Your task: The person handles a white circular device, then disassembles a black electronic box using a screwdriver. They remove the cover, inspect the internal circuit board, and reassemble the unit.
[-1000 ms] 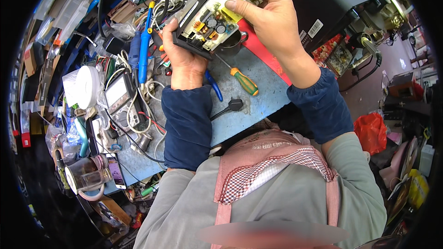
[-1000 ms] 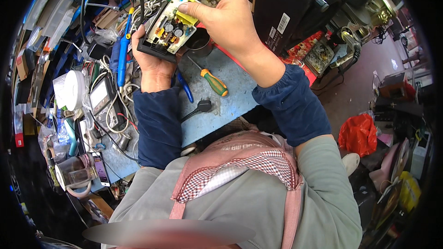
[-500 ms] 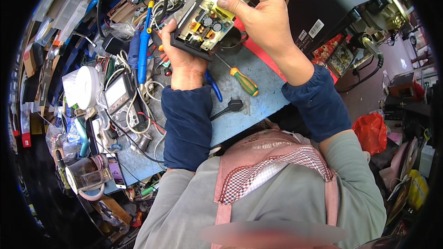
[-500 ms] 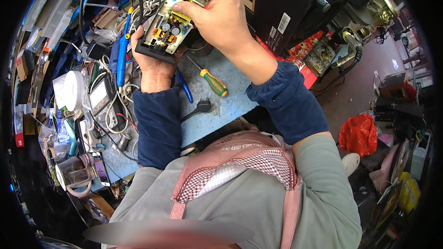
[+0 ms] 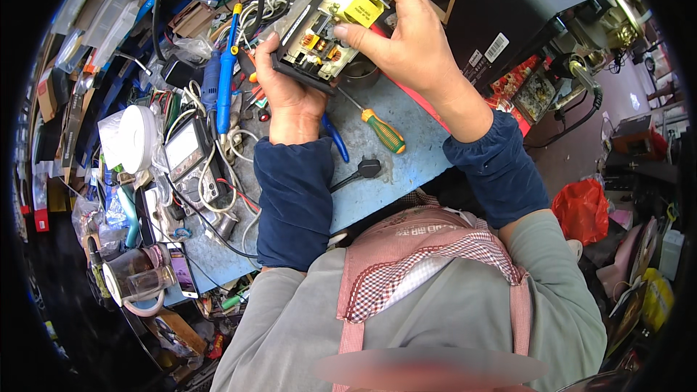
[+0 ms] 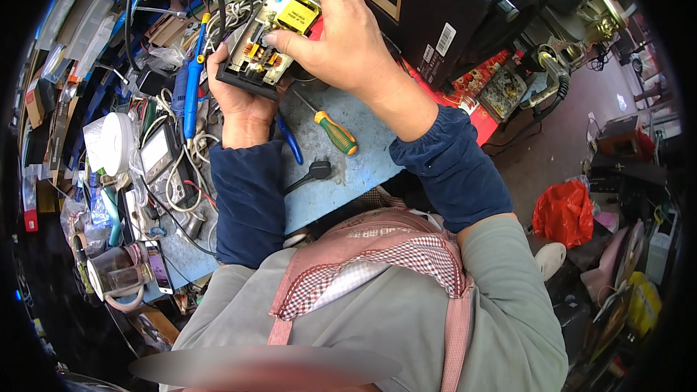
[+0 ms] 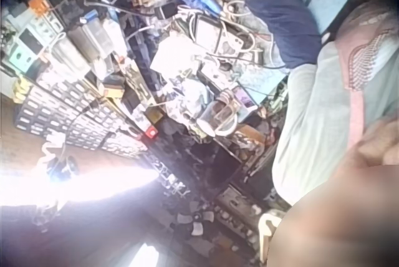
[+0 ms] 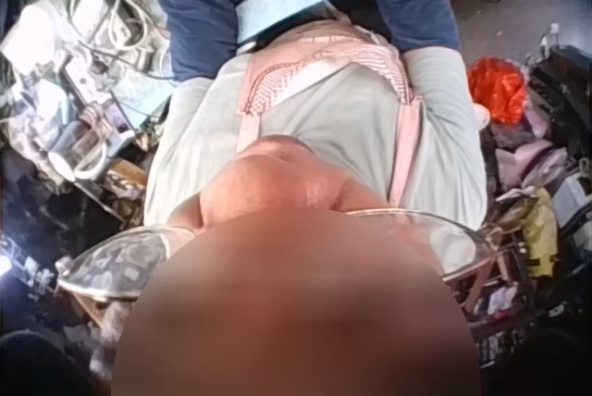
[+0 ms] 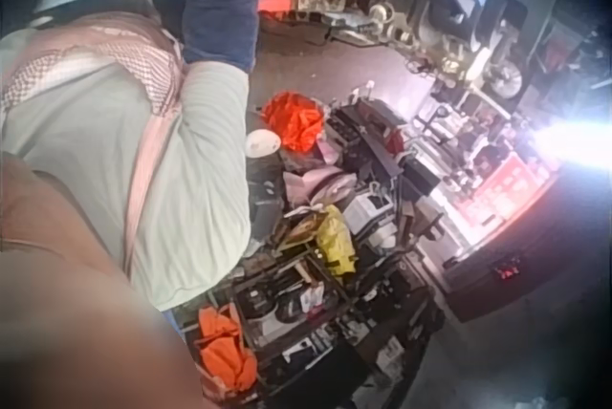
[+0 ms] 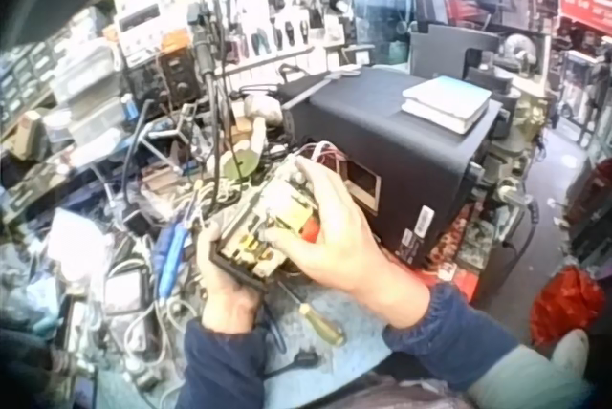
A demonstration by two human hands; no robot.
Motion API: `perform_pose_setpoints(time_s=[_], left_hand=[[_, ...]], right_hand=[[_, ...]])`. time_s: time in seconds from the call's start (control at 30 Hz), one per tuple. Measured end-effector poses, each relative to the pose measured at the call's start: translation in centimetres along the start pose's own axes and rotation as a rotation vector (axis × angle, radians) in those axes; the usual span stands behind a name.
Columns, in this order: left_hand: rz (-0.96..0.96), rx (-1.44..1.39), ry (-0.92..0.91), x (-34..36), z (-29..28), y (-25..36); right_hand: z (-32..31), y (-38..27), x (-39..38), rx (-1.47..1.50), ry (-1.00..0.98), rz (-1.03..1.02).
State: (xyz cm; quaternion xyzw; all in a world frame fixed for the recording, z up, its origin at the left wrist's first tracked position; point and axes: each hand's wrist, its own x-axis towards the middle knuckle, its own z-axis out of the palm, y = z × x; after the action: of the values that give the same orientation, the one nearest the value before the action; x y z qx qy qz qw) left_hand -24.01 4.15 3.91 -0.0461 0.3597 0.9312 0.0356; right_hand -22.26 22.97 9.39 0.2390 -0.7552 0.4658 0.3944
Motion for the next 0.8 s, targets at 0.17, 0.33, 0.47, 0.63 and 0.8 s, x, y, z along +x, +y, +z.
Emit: perform_pose_setpoints(time_s=[0.17,0.33,0.47,0.63,0.8], left_hand=[[0.026,0.004,0.023,-0.2,0.3,-0.2],[0.048,0.01,0.032,-0.2,0.4,-0.4],[0.037,0.015,0.053,-0.4,0.4,-0.4],[0.037,0.003,0.025,-0.2,0.0,-0.3],[-0.004,0.028,-0.008,-0.2,-0.1,-0.1]], right_hand=[[-0.1,1.2,0.1,0.023,-0.013,-0.016],[-0.2,0.8,0.5,-0.101,-0.001,-0.104],[-0.1,0.5,0.5,-0.129,0.006,-0.113],[-0.9,-2.0,1.1,-0.218,-0.033,-0.094],[-0.4,-0.3,1.3,-0.16,0.014,-0.15]])
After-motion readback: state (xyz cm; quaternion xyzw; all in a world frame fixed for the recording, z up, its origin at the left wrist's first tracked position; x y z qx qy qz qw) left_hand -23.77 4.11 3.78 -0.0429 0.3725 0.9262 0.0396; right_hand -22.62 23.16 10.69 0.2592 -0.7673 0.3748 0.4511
